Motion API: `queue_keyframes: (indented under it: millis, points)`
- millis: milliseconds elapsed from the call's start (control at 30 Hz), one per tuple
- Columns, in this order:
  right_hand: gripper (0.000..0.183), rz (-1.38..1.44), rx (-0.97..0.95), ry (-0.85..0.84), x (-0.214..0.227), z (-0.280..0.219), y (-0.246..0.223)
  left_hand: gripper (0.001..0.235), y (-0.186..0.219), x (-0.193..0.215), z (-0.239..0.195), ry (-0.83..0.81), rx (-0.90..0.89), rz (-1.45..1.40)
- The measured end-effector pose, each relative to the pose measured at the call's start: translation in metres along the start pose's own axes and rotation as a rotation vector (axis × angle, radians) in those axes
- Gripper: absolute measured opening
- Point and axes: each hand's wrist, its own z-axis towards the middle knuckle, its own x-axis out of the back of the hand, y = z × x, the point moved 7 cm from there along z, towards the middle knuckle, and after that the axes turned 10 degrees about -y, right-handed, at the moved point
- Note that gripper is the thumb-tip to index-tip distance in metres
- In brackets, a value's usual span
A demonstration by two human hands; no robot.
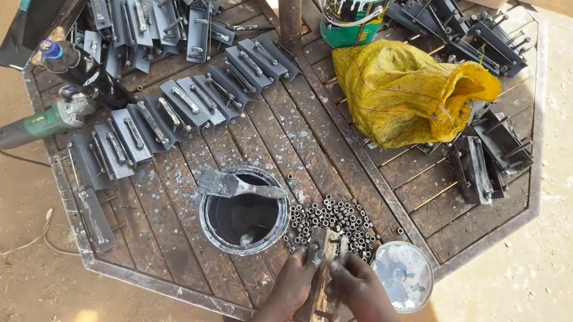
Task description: Painting small L-shaped metal brackets using a brush and black paint on a workshop table.
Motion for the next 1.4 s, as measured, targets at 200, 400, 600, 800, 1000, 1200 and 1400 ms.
queue_keyframes:
  millis: [200,400,600,800,1000,1200,1400]
  points:
    - [0.011,0.211,0.284,-0.187,-0.004,-0.006,-0.026,0.069,-0.024,0.033,-0.011,0.037,0.090,0.041]
    - [0.065,-0.547,-0.030,0.170,-0.005,-0.002,-0.050,0.040,-0.053,0.036,-0.008,0.000,0.081,-0.306]
    - [0.028,-1.071,-0.033,0.154,-0.014,0.017,-0.030,0.027,-0.020,0.016,-0.026,-0.006,-0.029,-0.192]
    - [0.019,-1.299,0.098,0.019,-0.010,0.026,0.000,0.022,0.000,0.017,-0.030,0.075,-0.046,0.201]
    - [0.017,-1.161,0.104,-0.042,-0.034,-0.003,-0.014,0.019,-0.014,0.011,-0.006,0.173,-0.048,0.462]
    - [0.006,-0.800,0.029,0.032,-0.019,-0.022,-0.038,0.048,-0.024,0.035,-0.003,0.163,0.070,0.209]
    - [0.048,-1.090,0.013,0.216,0.009,-0.011,-0.064,0.028,-0.029,0.029,-0.010,0.044,-0.004,-0.068]
